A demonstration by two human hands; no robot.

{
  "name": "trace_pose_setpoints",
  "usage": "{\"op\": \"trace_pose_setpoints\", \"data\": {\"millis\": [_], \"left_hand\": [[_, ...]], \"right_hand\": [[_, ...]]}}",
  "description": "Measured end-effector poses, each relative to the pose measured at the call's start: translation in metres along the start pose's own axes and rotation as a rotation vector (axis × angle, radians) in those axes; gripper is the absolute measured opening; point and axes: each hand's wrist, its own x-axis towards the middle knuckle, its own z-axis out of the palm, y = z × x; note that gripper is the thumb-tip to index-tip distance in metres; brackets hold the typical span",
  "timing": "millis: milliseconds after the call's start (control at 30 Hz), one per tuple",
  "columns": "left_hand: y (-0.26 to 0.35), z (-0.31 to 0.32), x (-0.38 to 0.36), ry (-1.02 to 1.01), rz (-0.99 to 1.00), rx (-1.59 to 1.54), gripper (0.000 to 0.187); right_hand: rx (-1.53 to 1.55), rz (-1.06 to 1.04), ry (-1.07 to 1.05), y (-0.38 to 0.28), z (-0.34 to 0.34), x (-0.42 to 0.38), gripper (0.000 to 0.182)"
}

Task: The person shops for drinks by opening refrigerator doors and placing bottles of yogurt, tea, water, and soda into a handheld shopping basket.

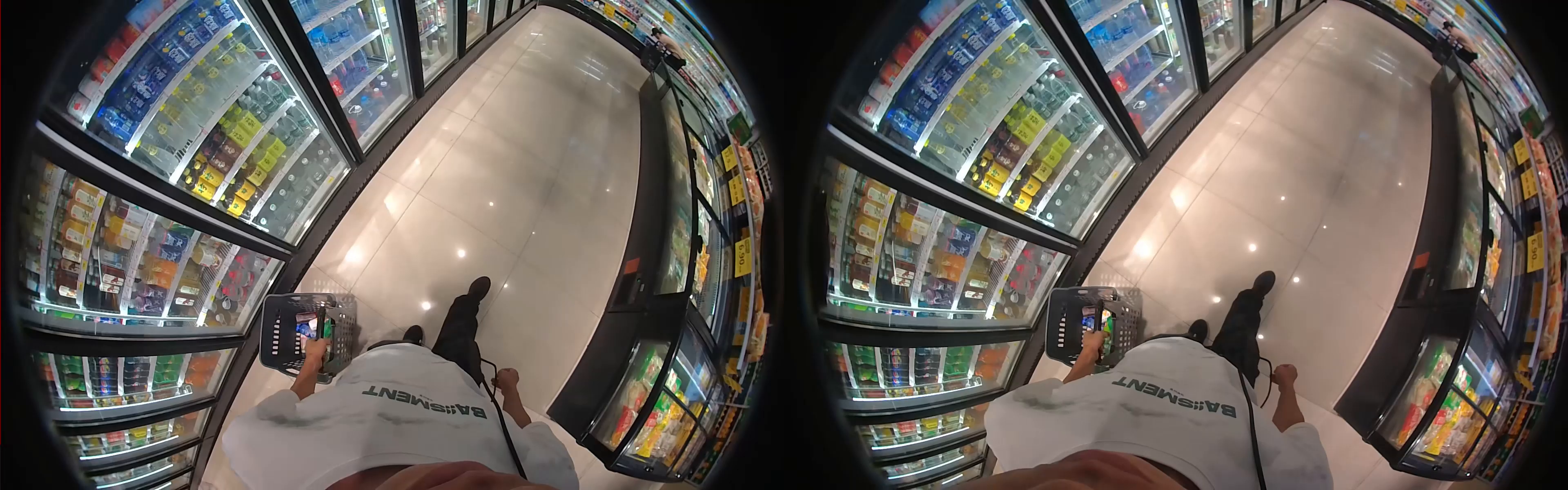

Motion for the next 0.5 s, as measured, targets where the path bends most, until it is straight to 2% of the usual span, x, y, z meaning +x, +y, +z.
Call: {"op": "trace_pose_setpoints", "data": {"millis": [133,267,367,433,500], "left_hand": [[0.061,0.039,-0.004,0.033,-0.078,-0.110,0.016],[0.113,0.104,-0.012,0.088,-0.124,-0.187,0.028],[0.130,0.158,-0.021,0.145,-0.153,-0.250,0.032],[0.158,0.192,-0.033,0.155,-0.187,-0.301,0.030],[0.165,0.224,-0.026,0.169,-0.167,-0.400,0.026]], "right_hand": [[-0.024,0.059,-0.051,-0.017,-0.028,0.062,0.015],[-0.125,0.164,-0.119,-0.096,-0.076,0.102,0.013],[-0.021,0.131,-0.167,-0.124,-0.105,0.189,0.011],[-0.003,0.034,-0.205,-0.141,-0.120,0.265,0.011],[-0.598,-0.405,-0.140,-0.180,-0.142,0.334,0.011]]}}
